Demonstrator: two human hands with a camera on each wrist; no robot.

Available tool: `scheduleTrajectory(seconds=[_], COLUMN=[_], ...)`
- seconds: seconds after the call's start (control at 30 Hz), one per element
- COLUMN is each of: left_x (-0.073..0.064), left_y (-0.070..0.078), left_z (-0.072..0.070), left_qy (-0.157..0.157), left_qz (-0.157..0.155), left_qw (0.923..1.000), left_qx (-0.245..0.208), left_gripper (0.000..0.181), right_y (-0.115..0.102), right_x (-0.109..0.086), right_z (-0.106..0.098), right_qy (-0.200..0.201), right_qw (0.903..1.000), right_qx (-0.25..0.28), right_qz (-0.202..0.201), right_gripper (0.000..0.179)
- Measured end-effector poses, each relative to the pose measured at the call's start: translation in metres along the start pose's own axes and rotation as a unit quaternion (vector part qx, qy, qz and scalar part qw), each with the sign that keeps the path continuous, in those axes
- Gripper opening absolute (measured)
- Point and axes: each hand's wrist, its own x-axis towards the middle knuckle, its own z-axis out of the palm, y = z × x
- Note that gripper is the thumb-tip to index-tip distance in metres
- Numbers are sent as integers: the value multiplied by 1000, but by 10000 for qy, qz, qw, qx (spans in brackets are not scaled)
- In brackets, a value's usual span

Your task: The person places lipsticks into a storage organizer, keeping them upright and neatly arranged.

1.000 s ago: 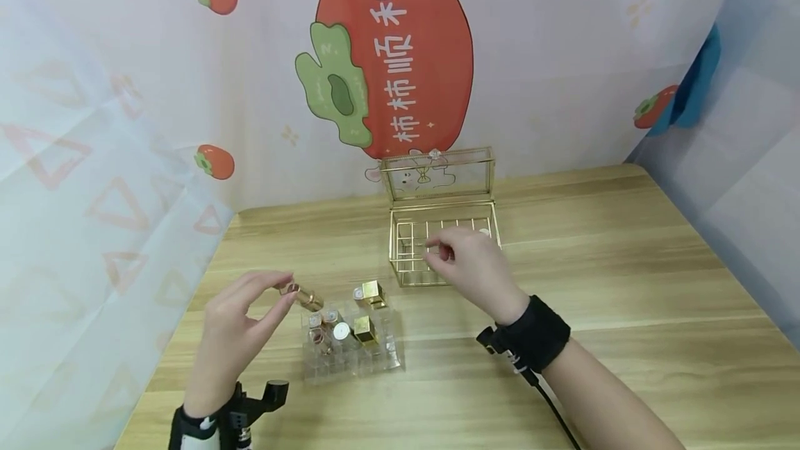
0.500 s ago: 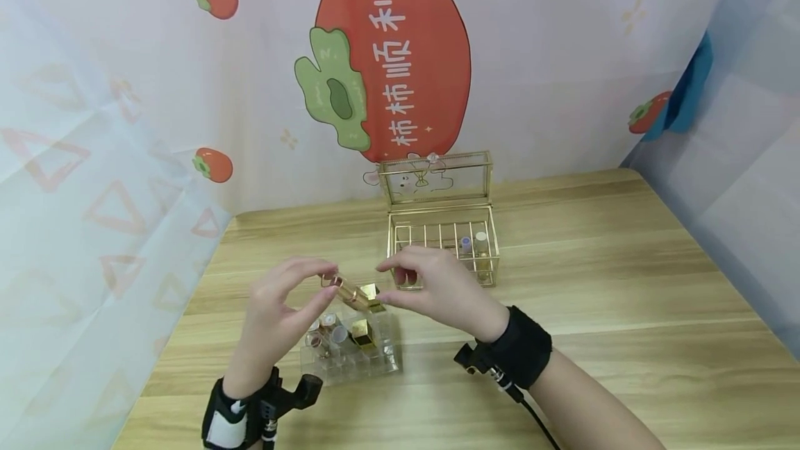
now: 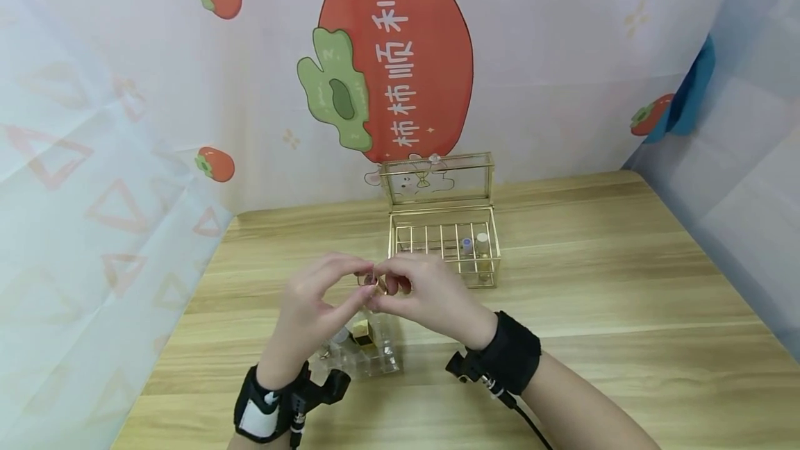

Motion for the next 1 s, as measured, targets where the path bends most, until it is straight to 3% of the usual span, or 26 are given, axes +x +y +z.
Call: scheduleTrajectory(seconds=[0.43,0.73,1.0], left_x=[2,-3,-16], left_y=[0,-8,-18], left_z=[6,-4,-14], left_qy=[-189,-117,-17], left_qz=[-122,-69,-376], left_qw=[9997,9992,9981], left_qx=[131,366,481], left_gripper=[22,19,14], right_y=[6,13,24], right_x=[-1,-2,-2], right_z=[0,-5,-17], right_qy=[75,203,471], right_qw=[9994,9991,9953], right_qx=[-291,-362,-817], right_qz=[-169,-21,223], right_gripper=[13,14,16])
